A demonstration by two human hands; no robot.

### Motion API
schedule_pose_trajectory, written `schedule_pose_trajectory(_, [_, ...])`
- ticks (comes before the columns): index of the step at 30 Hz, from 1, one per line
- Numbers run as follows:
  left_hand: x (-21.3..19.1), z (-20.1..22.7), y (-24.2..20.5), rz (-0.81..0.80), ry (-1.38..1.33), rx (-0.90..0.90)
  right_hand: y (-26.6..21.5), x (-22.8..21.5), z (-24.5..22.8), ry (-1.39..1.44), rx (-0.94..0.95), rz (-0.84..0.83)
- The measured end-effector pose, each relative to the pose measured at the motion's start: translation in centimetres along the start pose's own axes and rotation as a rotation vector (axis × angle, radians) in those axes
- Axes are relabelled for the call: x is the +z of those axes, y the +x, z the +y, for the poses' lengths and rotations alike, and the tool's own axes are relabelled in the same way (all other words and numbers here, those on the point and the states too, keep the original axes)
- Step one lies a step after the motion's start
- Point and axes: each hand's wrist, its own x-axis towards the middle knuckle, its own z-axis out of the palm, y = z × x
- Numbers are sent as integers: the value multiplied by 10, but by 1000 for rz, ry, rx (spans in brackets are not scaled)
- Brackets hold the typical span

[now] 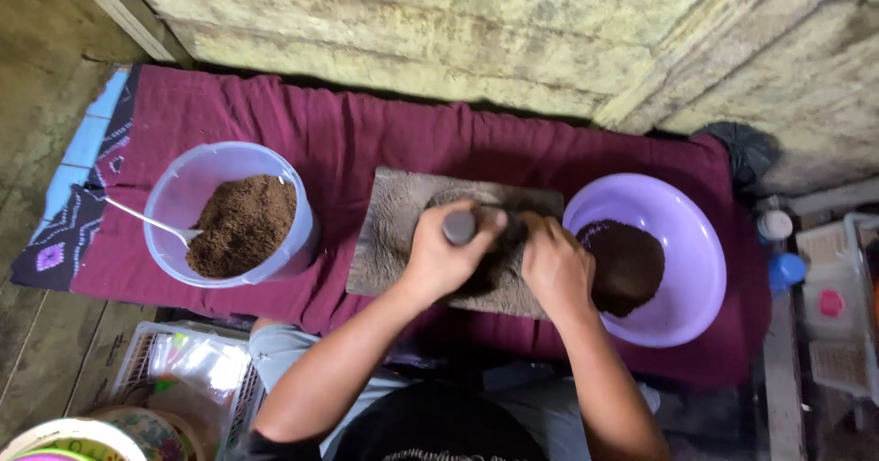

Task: Transferring ground material from a stone mortar to a bowl using a spoon and a pestle.

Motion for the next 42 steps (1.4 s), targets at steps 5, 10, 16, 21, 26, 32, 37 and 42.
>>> schedule_pose_trajectory(5, [-12,42,-5,62,-75,190,16,-24,-8,151,42,-107])
schedule_pose_trajectory(10, [-16,65,-3,3,-82,333,15,-19,-5,107,33,-96])
schedule_pose_trajectory(16, [17,-16,2,114,-53,182,20,-24,-8,146,85,-141])
schedule_pose_trajectory(21, [-1,46,-2,161,-115,265,20,-27,-8,159,73,-120])
schedule_pose_trajectory(26, [-13,83,-6,-52,-340,524,17,-20,-4,234,48,-140])
schedule_pose_trajectory(32, [2,-30,9,180,-124,265,17,-14,-3,268,89,-187])
schedule_pose_trajectory(37, [-35,55,-28,91,-37,346,19,-27,-13,260,14,-29])
schedule_pose_trajectory(42, [-44,32,-30,11,-59,459,17,-13,-6,252,-32,93])
